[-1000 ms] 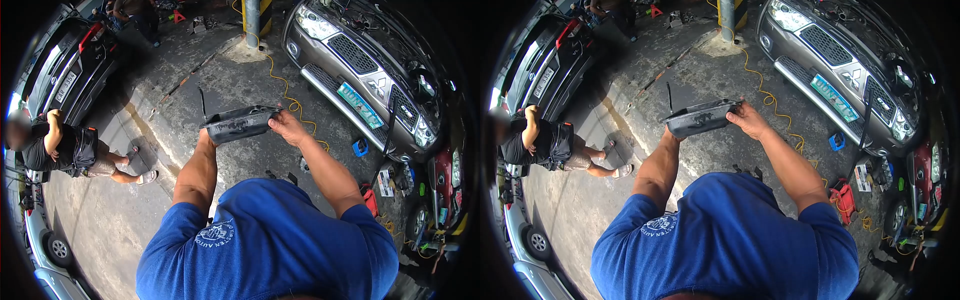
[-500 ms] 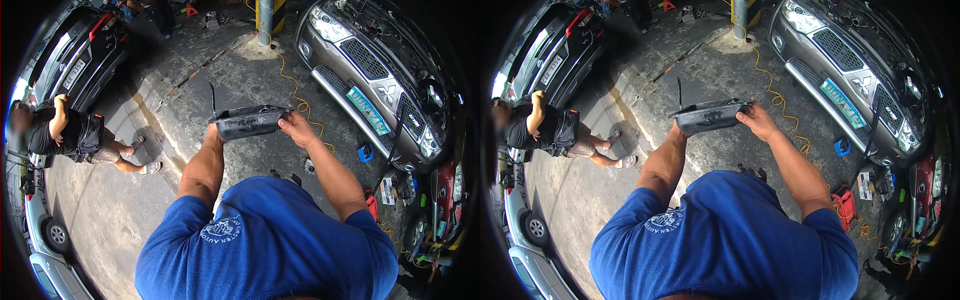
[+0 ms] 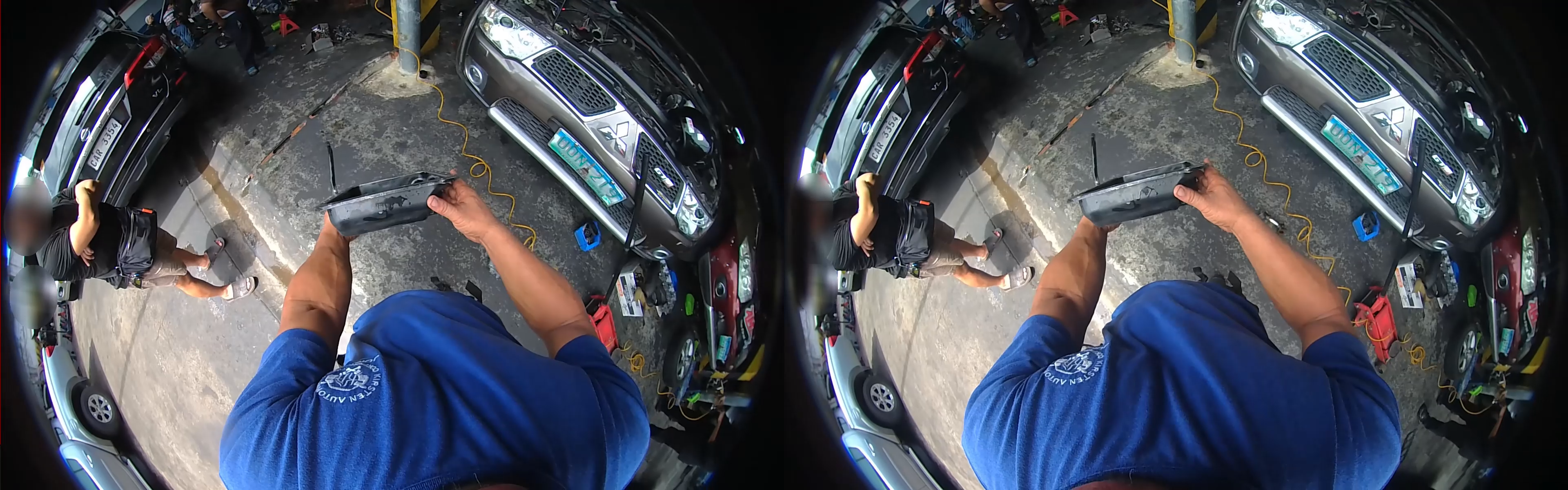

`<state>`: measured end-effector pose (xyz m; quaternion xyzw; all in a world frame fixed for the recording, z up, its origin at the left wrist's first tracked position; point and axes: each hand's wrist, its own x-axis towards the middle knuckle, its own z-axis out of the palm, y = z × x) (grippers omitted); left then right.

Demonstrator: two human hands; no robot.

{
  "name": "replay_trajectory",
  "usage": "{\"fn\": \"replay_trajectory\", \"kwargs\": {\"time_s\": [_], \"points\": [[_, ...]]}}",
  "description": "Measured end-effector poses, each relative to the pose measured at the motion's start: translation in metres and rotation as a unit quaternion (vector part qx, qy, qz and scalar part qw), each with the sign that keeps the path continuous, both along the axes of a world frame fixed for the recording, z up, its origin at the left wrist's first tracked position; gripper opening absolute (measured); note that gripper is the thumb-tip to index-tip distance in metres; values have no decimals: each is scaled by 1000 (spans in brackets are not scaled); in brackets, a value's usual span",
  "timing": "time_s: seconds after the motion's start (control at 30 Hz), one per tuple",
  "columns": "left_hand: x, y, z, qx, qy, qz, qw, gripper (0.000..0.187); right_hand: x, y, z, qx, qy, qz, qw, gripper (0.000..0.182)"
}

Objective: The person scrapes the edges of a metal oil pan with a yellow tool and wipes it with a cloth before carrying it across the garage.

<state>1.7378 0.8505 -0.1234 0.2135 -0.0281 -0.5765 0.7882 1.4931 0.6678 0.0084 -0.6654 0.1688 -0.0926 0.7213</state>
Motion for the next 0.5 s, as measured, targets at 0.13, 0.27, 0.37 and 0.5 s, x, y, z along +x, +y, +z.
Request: {"fn": "replay_trajectory", "kwargs": {"time_s": [0.13, 0.27, 0.37, 0.5], "points": [[-6, -8, 10, -6, -12, -23, 1000, 38, -1, -2, 3, -5, 3, -8, 1000, 142], [0, -18, 3, 35, -6, 15, 999, 39, -2, -16, -4, 4, -21, -15, 1000, 140], [5, -37, -20, 93, 15, 115, 989, 39, -8, -27, -4, 20, 3, -106, 994, 128], [-13, -71, 4, 129, 39, 280, 950, 40, -31, -35, -13, 221, 29, -104, 969, 111]]}}
